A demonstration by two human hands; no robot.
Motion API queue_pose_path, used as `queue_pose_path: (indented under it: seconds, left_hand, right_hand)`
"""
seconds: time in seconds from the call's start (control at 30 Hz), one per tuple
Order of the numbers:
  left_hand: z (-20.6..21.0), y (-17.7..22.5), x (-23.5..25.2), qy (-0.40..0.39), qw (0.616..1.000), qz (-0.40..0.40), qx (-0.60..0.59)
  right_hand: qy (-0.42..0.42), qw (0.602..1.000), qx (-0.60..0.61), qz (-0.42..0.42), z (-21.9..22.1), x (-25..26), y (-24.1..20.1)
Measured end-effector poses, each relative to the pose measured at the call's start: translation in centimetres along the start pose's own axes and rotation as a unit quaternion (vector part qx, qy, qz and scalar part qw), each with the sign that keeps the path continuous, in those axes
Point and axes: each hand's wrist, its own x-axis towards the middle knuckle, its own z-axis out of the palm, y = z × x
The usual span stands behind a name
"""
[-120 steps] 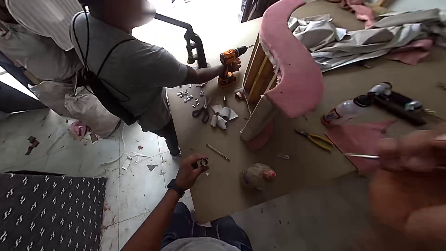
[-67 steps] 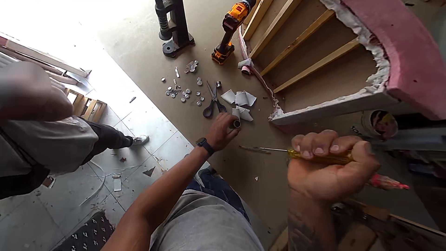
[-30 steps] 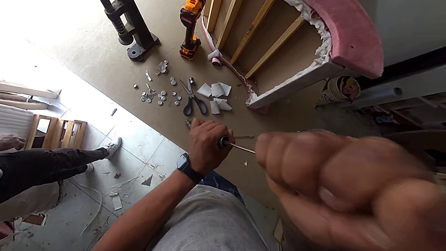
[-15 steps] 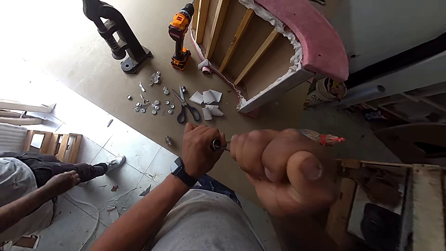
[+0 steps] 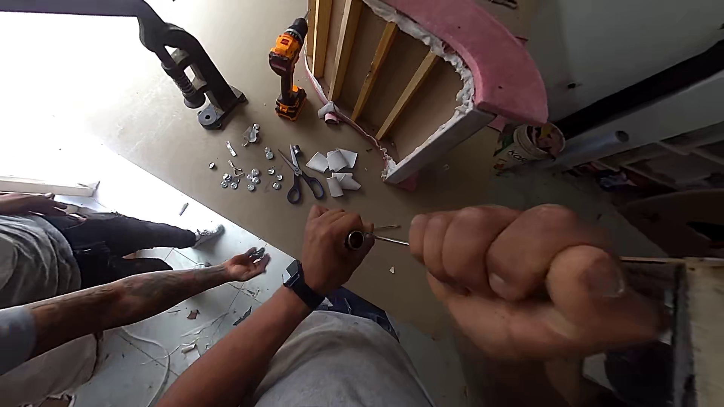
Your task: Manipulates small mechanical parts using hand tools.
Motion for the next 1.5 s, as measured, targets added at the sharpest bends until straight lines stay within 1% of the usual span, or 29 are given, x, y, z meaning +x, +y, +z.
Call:
queue_pose_path:
  seconds: [0.1, 0.2, 0.33, 0.43, 0.57, 0.63, 0.77, 0.87, 0.93, 1.0, 1.07, 1.17, 1.27, 1.33, 1.37, 1.4, 1.43, 1.47, 1.5]
  left_hand:
    - [0.3, -0.2, -0.4, 0.02, 0.997, -0.001, -0.072]
    - [0.5, -0.1, -0.9, 0.023, 0.983, -0.007, -0.182]
    - [0.6, 0.3, -0.8, 0.04, 0.937, 0.0, -0.347]
    - [0.7, 0.7, -0.9, 0.054, 0.908, 0.007, -0.414]
    - [0.7, 1.0, -0.7, 0.051, 0.914, 0.042, -0.4]
    - [1.0, 0.9, -1.0, 0.046, 0.907, 0.046, -0.417]
    - [1.0, 1.6, -1.0, 0.051, 0.913, 0.052, -0.402]
    - [0.8, 2.2, -0.6, 0.042, 0.92, 0.058, -0.385]
    - [1.1, 1.9, -0.8, 0.026, 0.917, 0.042, -0.396]
    - [1.1, 1.6, -1.3, 0.021, 0.92, 0.01, -0.392]
    - [0.7, 1.5, -1.4, 0.025, 0.934, -0.006, -0.357]
    - [0.6, 1.7, -1.6, 0.01, 0.931, 0.002, -0.364]
    - [1.8, 0.3, -1.0, 0.033, 0.925, 0.076, -0.371]
    - [1.2, 1.4, -0.7, 0.028, 0.926, 0.046, -0.374]
    - [1.1, 1.6, -0.7, 0.029, 0.927, 0.044, -0.372]
    - [1.6, 1.0, -1.0, 0.042, 0.926, 0.079, -0.367]
    - [2.1, 0.5, -1.4, 0.049, 0.928, 0.117, -0.351]
    - [1.0, 1.6, -1.5, 0.02, 0.942, 0.075, -0.325]
    - [0.2, 2.4, -1.1, 0.0, 0.954, 0.041, -0.297]
  right_hand:
    - [0.027, 0.999, 0.022, 0.027, 0.0, -1.1, 0.4]
    - [0.038, 0.997, 0.055, 0.026, 0.2, -1.3, -0.1]
    - [0.052, 0.991, 0.122, 0.021, 0.6, -0.7, -1.3]
    - [0.041, 0.99, 0.134, 0.014, 0.9, -0.5, -1.4]
    - [0.031, 0.988, 0.151, 0.005, 1.2, -0.5, -1.6]
    - [0.019, 0.988, 0.151, 0.0, 1.2, -0.5, -1.3]
    - [0.03, 0.989, 0.147, 0.01, 0.7, -0.9, -0.2]
    - [0.03, 0.989, 0.145, -0.015, 0.5, -0.7, -1.4]
    - [0.01, 0.99, 0.134, -0.034, 0.5, -1.0, -0.8]
    - [0.009, 0.995, 0.104, -0.003, 0.4, -1.9, 0.9]
    - [0.025, 0.992, 0.121, 0.017, 0.2, -1.8, 1.8]
    - [0.0, 0.993, 0.117, -0.002, 0.3, -1.0, -0.3]
    - [-0.037, 0.995, 0.072, -0.062, -0.4, -0.2, -3.3]
    - [-0.063, 0.994, 0.028, -0.081, -1.1, -0.5, -4.1]
    - [-0.072, 0.995, 0.001, -0.073, -1.2, -1.0, -3.5]
    - [-0.075, 0.996, -0.02, -0.046, -1.1, -1.7, -2.0]
    - [-0.056, 0.998, -0.007, -0.017, -0.3, -2.5, 0.0]
    - [-0.035, 0.999, 0.015, 0.007, 0.2, -3.1, 1.5]
    - [-0.016, 0.999, 0.047, 0.018, 0.3, -3.1, 2.0]
